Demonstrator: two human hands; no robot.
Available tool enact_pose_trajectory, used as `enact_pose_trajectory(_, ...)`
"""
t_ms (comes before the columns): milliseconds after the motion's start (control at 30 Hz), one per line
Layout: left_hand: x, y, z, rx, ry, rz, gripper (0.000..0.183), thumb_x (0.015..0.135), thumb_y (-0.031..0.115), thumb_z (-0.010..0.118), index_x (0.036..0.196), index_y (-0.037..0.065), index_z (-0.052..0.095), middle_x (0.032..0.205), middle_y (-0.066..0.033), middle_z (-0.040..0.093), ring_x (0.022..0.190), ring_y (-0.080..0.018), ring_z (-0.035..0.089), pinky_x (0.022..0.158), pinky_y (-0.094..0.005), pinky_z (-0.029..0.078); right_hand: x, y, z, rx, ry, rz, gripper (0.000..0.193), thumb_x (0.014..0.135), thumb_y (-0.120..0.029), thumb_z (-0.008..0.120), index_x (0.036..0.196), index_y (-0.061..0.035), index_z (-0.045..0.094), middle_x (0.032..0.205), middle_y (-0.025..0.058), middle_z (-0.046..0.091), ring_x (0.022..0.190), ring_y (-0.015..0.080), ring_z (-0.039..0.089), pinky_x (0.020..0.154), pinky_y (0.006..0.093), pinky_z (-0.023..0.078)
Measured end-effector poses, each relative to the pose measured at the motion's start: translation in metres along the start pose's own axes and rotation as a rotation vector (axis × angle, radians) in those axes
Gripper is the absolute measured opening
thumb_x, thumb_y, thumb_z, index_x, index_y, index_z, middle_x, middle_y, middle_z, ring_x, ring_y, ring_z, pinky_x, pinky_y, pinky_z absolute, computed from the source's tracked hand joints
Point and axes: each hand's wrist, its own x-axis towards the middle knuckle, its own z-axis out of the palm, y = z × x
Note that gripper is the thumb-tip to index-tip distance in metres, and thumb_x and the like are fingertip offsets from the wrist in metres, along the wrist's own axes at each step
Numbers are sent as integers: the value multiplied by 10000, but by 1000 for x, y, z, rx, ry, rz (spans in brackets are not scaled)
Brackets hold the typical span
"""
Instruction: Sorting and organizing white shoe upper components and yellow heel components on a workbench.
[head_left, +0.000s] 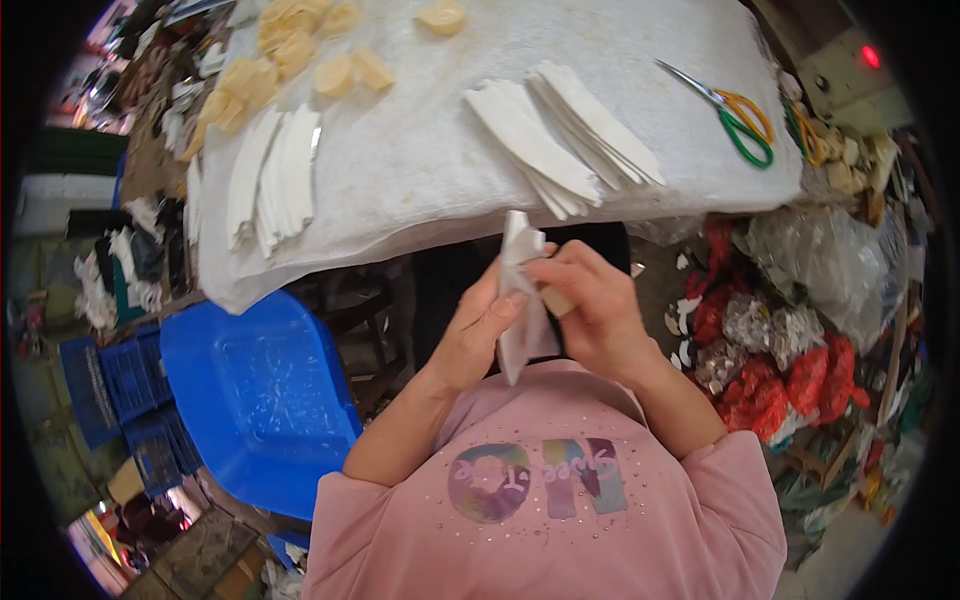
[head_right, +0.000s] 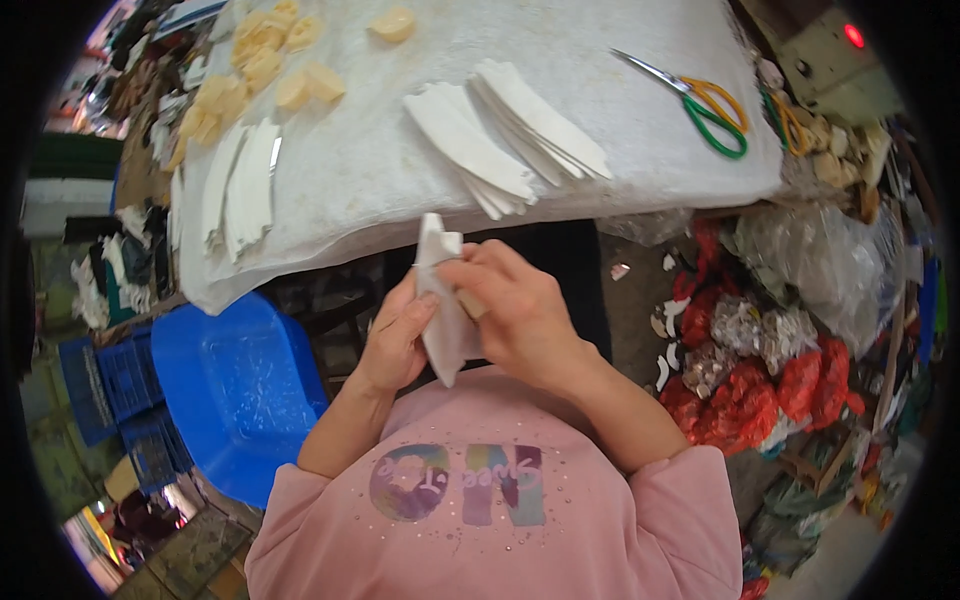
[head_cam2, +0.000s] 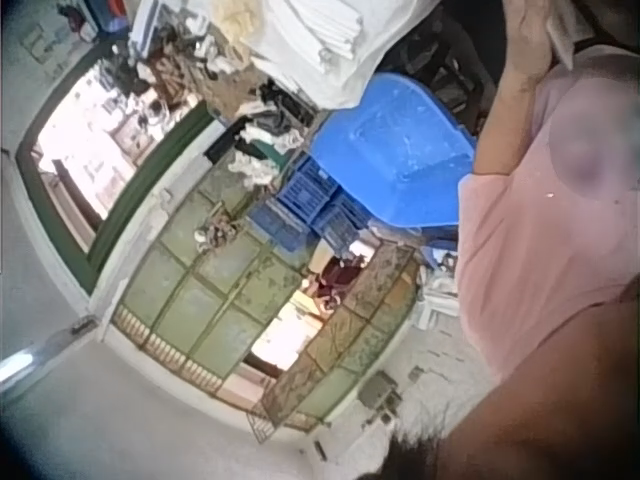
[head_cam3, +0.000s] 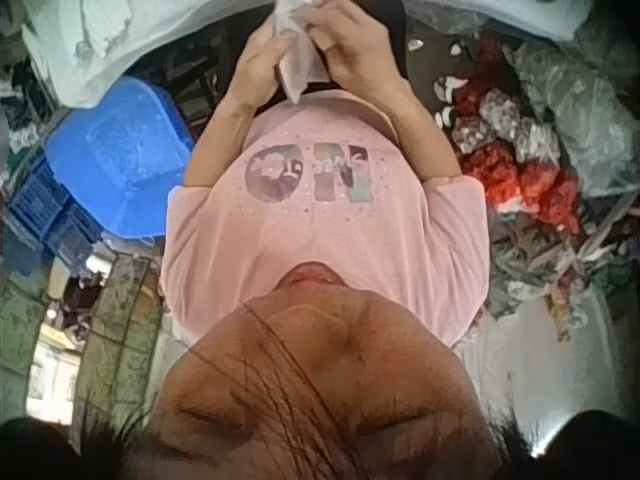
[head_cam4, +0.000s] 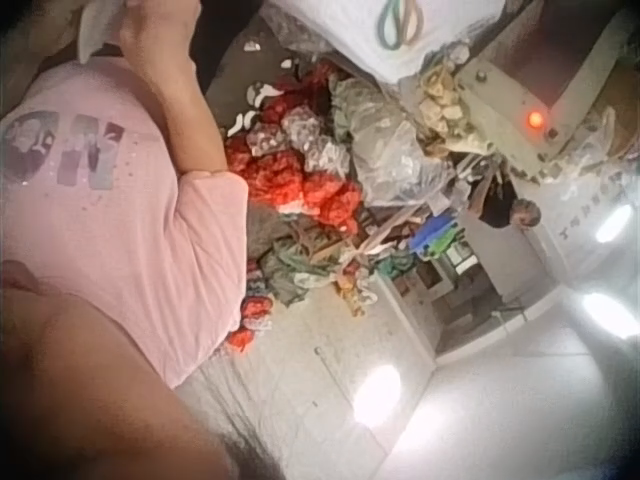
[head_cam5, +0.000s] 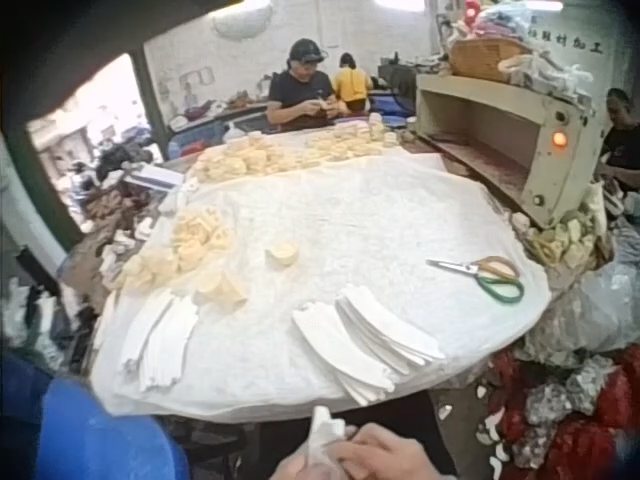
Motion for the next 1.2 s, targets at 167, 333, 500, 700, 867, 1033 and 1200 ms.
enact_pose_trajectory(167, 6, 6, 4, -172, 191, -17, 455, 960, 310, 359, 1248, -38, 416, 887, -97, 565, 686, -189, 576, 561, -313, 500, -10, -13, -16, 615, -285, 321, 353, 756, 18, 490, 1089, -32, 596, 856, 131, 604, 767, 205, 613, 696, 282, 473)
enact_pose_trajectory(333, 8, 31, -27, -301, 384, 185, 425, 966, 323, 340, 1208, -19, 414, 681, -67, 480, 578, -152, 483, 503, -292, 429, -18, 10, -40, -54, -1054, 162, 425, 702, -52, 557, 1119, -116, 606, 910, 155, 653, 817, 329, 626, 699, 422, 506)
enact_pose_trajectory(500, 4, 57, -23, -210, 376, 342, 400, 965, 305, 343, 1207, -5, 413, 705, -52, 481, 584, -127, 457, 519, -266, 400, -68, 66, -47, -670, -818, 365, 311, 796, -103, 556, 1106, -93, 582, 785, 84, 628, 630, 259, 600, 539, 362, 464)
enact_pose_trajectory(700, 15, 0, 15, 826, -569, -129, 248, 922, 197, 397, 992, -20, 493, 847, -154, 520, 809, -346, 524, 748, -400, 420, -73, 51, 6, 1358, 523, 637, 452, 791, 8, 423, 1222, -123, 386, 669, 27, 391, 568, 127, 386, 558, 293, 368)
enact_pose_trajectory(867, 25, -16, 29, 708, -644, -281, 251, 929, 186, 379, 931, -38, 492, 839, -147, 510, 811, -314, 511, 757, -397, 405, -73, 55, 1, 1443, 730, 850, 132, 817, -40, 441, 933, -96, 413, 645, 23, 388, 566, 147, 391, 684, 351, 416)
enact_pose_trajectory(1033, 21, -23, 31, 731, -676, -172, 253, 922, 180, 383, 904, -41, 506, 785, -134, 493, 749, -291, 496, 721, -371, 407, -124, 167, -55, 1300, 1124, 956, 159, 919, -198, 422, 957, -59, 490, 792, 83, 557, 673, 184, 522, 764, 386, 435)
enact_pose_trajectory(1200, 24, -16, 27, 639, -611, -157, 254, 911, 186, 394, 868, -33, 516, 748, -119, 475, 647, -237, 491, 624, -335, 412, -120, 113, -42, 1283, 794, 1240, 345, 868, -311, 567, 1139, -144, 433, 1027, 149, 589, 875, 229, 599, 741, 422, 450)
